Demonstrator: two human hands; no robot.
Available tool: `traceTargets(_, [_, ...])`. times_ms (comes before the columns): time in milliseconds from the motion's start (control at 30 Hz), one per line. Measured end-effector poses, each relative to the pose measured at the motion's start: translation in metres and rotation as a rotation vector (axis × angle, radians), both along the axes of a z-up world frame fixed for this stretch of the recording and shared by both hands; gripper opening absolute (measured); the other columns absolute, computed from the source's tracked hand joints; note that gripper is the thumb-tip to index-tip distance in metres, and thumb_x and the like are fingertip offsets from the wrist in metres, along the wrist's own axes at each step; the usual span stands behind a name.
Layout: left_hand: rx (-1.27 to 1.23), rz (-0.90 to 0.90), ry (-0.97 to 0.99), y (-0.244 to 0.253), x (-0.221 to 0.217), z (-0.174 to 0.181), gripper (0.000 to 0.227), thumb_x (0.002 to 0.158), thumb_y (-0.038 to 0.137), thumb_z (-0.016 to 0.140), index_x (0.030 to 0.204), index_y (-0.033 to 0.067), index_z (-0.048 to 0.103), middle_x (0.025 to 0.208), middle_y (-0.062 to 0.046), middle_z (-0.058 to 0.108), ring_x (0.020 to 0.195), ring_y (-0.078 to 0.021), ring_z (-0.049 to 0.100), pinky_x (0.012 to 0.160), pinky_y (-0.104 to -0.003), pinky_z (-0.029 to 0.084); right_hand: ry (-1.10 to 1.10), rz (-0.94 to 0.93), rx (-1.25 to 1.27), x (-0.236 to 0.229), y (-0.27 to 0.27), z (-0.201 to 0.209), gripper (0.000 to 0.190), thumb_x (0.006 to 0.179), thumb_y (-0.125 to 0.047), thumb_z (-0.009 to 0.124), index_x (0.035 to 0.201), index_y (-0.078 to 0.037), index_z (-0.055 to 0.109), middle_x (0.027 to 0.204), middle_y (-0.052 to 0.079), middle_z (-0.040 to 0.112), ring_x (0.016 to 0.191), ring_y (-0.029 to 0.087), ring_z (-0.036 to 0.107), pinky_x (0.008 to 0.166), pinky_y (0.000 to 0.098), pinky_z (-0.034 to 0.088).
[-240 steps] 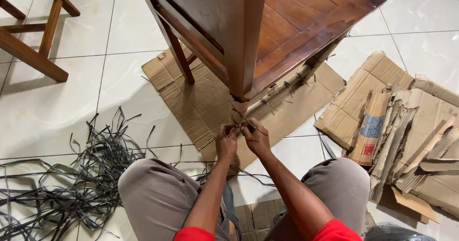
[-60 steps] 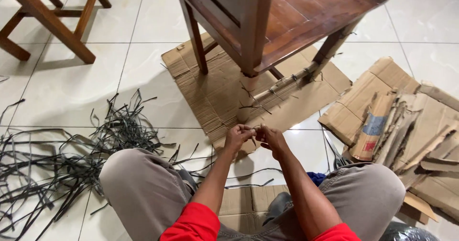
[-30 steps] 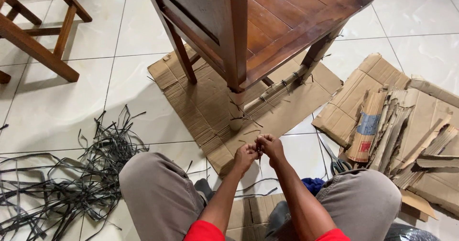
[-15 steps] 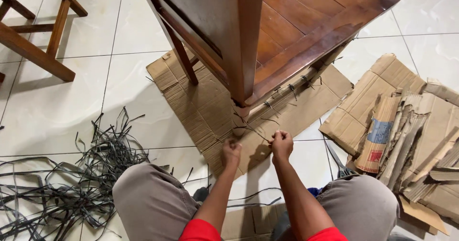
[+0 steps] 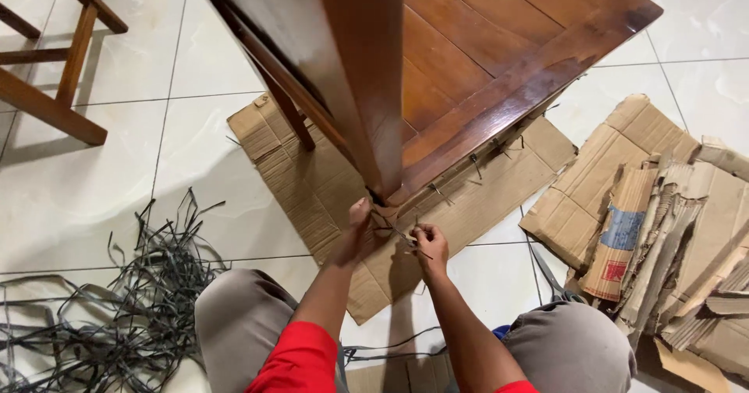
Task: Wrapping a wooden chair leg with cardboard and securing it with plastic ties
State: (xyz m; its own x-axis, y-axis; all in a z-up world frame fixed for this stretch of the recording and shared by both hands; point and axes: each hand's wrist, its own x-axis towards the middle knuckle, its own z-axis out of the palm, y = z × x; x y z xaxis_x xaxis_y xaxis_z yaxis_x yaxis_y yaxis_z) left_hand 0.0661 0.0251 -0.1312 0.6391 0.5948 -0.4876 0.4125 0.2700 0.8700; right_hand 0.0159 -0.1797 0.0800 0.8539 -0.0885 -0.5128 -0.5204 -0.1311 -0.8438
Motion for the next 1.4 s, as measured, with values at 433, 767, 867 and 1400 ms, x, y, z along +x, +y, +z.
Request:
traceTargets(433, [-0.217, -0.446, 0.267, 0.025, 0.001, 0.038, 0.056, 0.089, 0.060, 0.080, 0.135, 0.0282, 0.072, 0.134, -0.003, 0.070, 0.127, -0.0396, 0.060, 0.103, -0.053, 0.049, 0.035, 0.302, -0.274, 0.032, 0.024, -0.038, 0.038, 0.083, -0.032, 0.067, 0.112, -0.011, 0.078, 0.111, 0.018, 0.077, 0.109, 0.040, 0.071, 0.094, 0.0507, 0.057])
traceTargets(767, [0.302, -0.389, 0.132, 0.012, -0.026, 0.091, 0.026, 0.092, 0.029, 0.055, 0.088, 0.0161, 0.078, 0.086, -0.005, 0.074, 0.092, -0.0253, 0.064, 0.082, -0.045, 0.055, 0.014, 0.338, -0.246, 0.023, 0.018, -0.003, 0.037, 0.084, -0.035, 0.065, 0.113, -0.017, 0.080, 0.109, 0.015, 0.078, 0.111, 0.041, 0.070, 0.098, 0.0516, 0.054])
traceTargets(867, [0.561, -0.521, 0.313, 0.024, -0.043, 0.083, 0.020, 0.091, 0.040, 0.062, 0.100, 0.0347, 0.080, 0.096, 0.003, 0.079, 0.101, -0.0280, 0.074, 0.085, -0.044, 0.059, 0.018, 0.324, -0.254, 0.015, 0.006, -0.005, 0.031, 0.087, -0.038, 0.067, 0.112, -0.026, 0.081, 0.103, 0.006, 0.080, 0.107, 0.032, 0.072, 0.093, 0.0462, 0.056])
traceTargets(1400, [0.461, -0.385, 0.550, -0.013, -0.118, 0.082, 0.013, 0.083, 0.036, 0.080, 0.095, 0.0363, 0.082, 0.109, -0.002, 0.077, 0.116, -0.0297, 0.069, 0.101, -0.046, 0.056, -0.005, 0.551, -0.588, -0.043, 0.011, -0.021, 0.029, 0.094, -0.043, 0.064, 0.114, -0.028, 0.077, 0.109, 0.013, 0.078, 0.113, 0.039, 0.071, 0.100, 0.0488, 0.054])
